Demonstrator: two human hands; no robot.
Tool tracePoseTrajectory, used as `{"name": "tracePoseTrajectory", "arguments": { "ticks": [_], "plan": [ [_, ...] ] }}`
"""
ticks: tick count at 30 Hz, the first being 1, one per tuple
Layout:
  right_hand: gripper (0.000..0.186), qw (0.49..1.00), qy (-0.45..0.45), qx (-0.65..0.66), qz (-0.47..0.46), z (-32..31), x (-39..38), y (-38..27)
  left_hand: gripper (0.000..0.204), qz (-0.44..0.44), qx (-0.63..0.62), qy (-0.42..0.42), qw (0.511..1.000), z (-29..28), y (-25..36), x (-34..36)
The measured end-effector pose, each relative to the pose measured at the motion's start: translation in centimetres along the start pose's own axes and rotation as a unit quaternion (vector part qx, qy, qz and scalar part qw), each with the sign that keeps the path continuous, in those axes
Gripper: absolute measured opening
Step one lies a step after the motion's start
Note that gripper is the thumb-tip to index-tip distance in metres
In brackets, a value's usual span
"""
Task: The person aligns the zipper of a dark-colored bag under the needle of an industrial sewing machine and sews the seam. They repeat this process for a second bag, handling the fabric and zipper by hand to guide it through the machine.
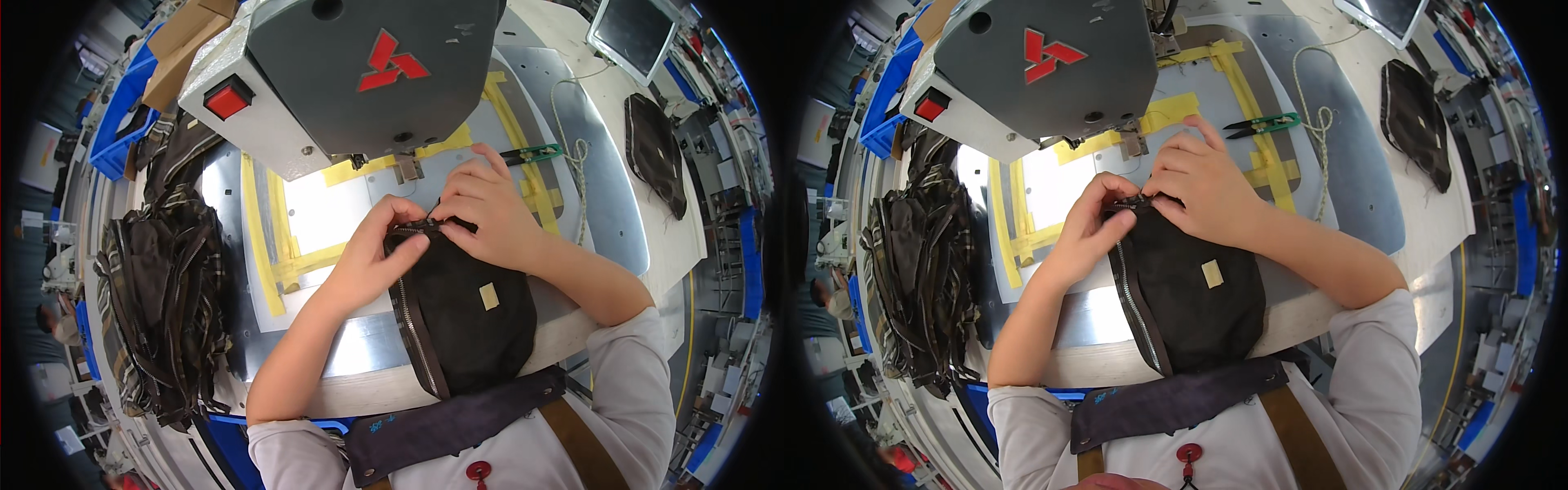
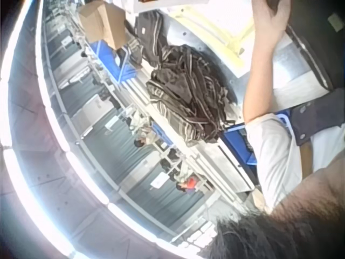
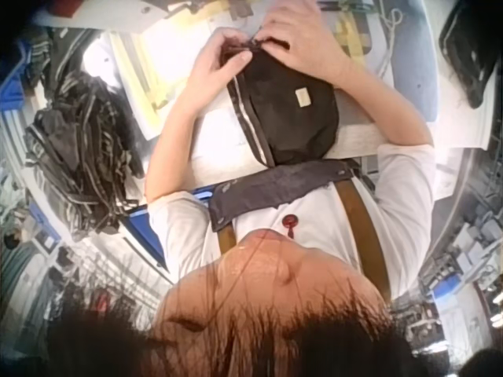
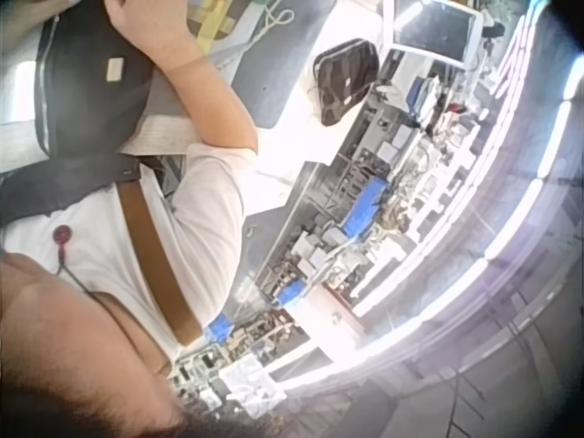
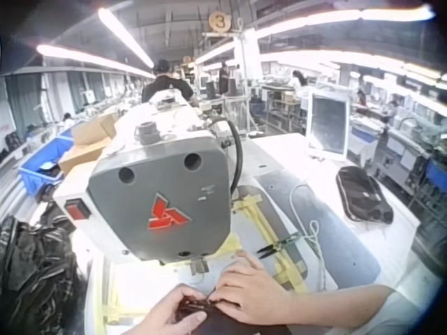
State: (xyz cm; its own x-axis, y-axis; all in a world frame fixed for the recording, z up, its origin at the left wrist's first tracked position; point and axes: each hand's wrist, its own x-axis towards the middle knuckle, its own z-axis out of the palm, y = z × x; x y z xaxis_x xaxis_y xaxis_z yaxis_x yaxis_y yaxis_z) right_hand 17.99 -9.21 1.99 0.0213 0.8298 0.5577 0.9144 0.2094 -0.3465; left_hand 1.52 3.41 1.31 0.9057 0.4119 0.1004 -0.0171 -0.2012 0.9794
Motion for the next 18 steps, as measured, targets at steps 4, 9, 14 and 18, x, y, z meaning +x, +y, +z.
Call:
{"name": "tracePoseTrajectory", "arguments": {
  "ticks": [4,9,14,18],
  "plan": [
    [0.015,1.000,-0.003,0.004,0.020,-0.2,0.1,-0.1,0.010,-0.037,0.041,0.019,0.998,-0.1,-0.5,0.0],
    [0.015,0.987,0.047,-0.100,-0.115,0.9,-0.5,-0.4,0.017,0.054,0.143,0.098,0.983,0.7,-1.1,0.1],
    [0.012,0.992,0.072,-0.051,-0.093,0.6,-0.2,-0.4,0.021,0.171,0.242,0.116,0.948,1.0,-0.4,0.0],
    [0.011,0.998,0.030,0.011,-0.060,-0.2,-0.2,-0.8,0.021,0.213,0.291,0.092,0.928,0.5,-0.9,-0.3]
  ]
}}
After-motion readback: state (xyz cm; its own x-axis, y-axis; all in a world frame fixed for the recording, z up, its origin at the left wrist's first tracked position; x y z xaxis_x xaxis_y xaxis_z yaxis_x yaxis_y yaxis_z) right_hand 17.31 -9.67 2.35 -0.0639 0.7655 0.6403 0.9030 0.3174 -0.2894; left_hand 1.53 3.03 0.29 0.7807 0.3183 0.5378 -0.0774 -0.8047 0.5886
